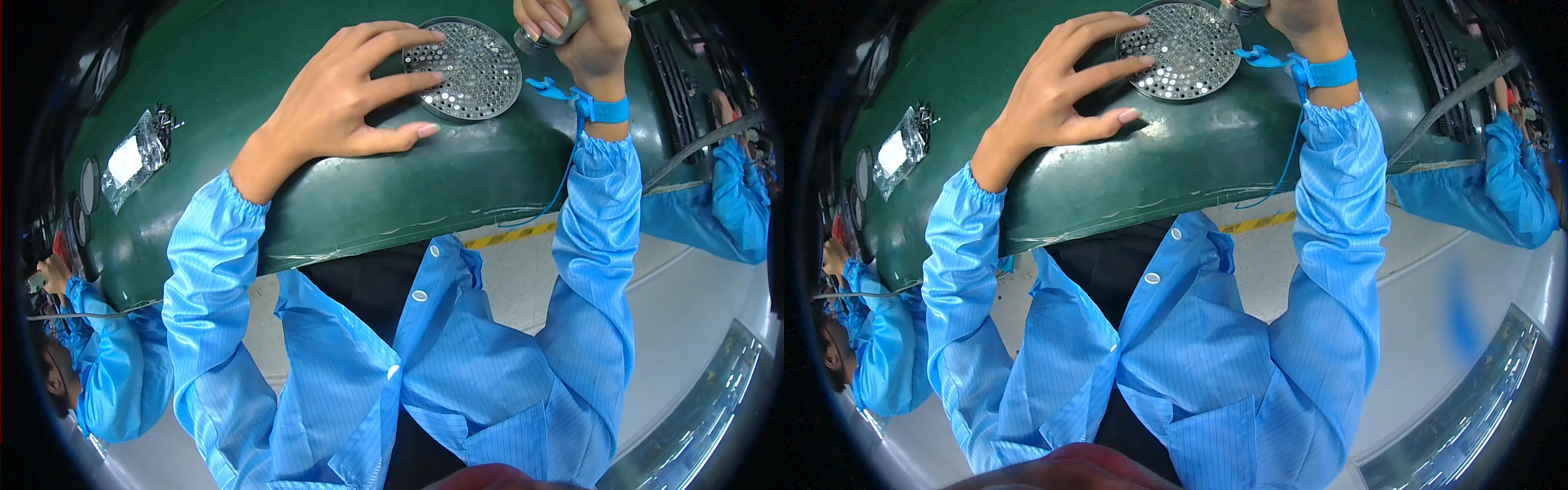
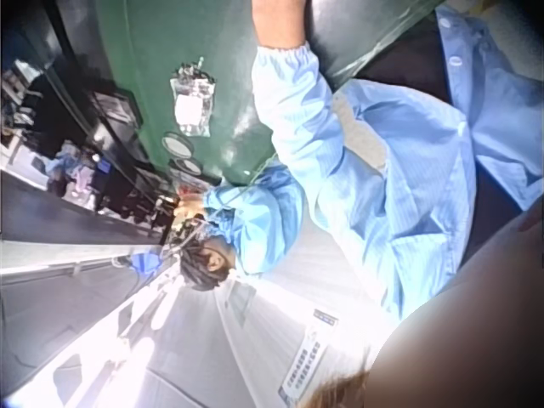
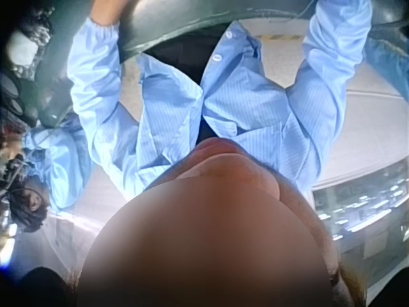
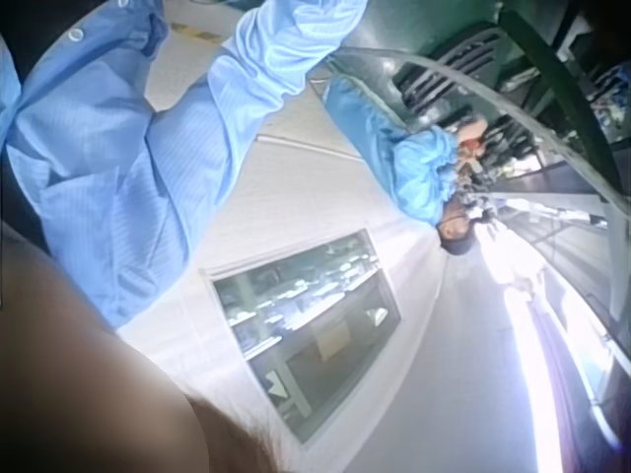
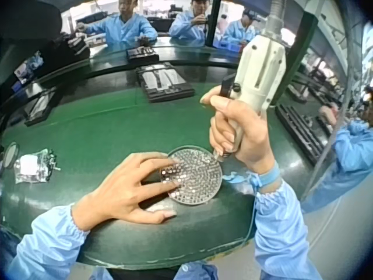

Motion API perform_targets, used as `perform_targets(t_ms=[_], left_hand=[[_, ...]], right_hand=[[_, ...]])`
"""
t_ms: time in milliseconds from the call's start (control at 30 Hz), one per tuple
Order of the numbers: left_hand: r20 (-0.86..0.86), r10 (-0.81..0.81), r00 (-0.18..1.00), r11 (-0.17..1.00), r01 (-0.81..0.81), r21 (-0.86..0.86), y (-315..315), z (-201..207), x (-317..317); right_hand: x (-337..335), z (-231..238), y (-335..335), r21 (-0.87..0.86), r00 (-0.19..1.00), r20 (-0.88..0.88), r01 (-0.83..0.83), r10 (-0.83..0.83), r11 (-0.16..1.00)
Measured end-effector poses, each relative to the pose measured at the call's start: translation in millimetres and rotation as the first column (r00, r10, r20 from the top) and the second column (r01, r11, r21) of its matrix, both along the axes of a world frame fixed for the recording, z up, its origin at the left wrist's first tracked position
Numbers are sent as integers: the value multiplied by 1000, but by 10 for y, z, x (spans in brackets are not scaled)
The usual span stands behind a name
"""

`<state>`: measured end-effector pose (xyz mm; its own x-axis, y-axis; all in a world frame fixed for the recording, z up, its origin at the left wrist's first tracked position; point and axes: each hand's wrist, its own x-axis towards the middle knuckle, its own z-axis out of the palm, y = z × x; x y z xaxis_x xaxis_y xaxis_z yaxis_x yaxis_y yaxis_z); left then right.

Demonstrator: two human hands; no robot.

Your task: The worker is seen repairing or assembling a tablet device on a factory assembly line using an electric screwdriver.

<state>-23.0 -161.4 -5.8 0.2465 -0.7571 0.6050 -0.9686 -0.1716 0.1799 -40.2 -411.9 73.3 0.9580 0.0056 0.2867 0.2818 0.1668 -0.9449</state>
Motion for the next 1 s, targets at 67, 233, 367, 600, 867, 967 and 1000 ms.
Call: perform_targets(t_ms=[67, 233, 367, 600, 867, 967, 1000], left_hand=[[-12, 46, 999, 999, -46, -20, -26, 3, 1], [380, -120, 917, 900, 262, -348, -296, -122, 300], [-97, 40, 995, 979, -20, 203, -37, 173, -28], [27, 16, 1000, 999, -16, 31, -30, 5, -32], [-44, 8, 999, 1000, -7, 3, -6, 30, -37], [-64, 2, 998, 1000, -2, -7, -11, 29, -25], [-59, -3, 998, 1000, 2, -6, -16, 41, -23]], right_hand=[[1, 10, 5, -14, 1000, 4, 7, -7, 1000], [6, 18, 19, -19, 1000, 13, -19, 19, 1000], [9, 19, -28, -20, 1000, 9, -26, 26, 999], [-3, 14, -25, -17, 1000, 10, -25, 25, 1000], [-10, 21, -42, -6, 999, 18, -44, 44, 999], [-12, 18, -51, -9, 998, 24, -50, 50, 999], [-20, 24, -47, -14, 999, 29, -40, 40, 999]])
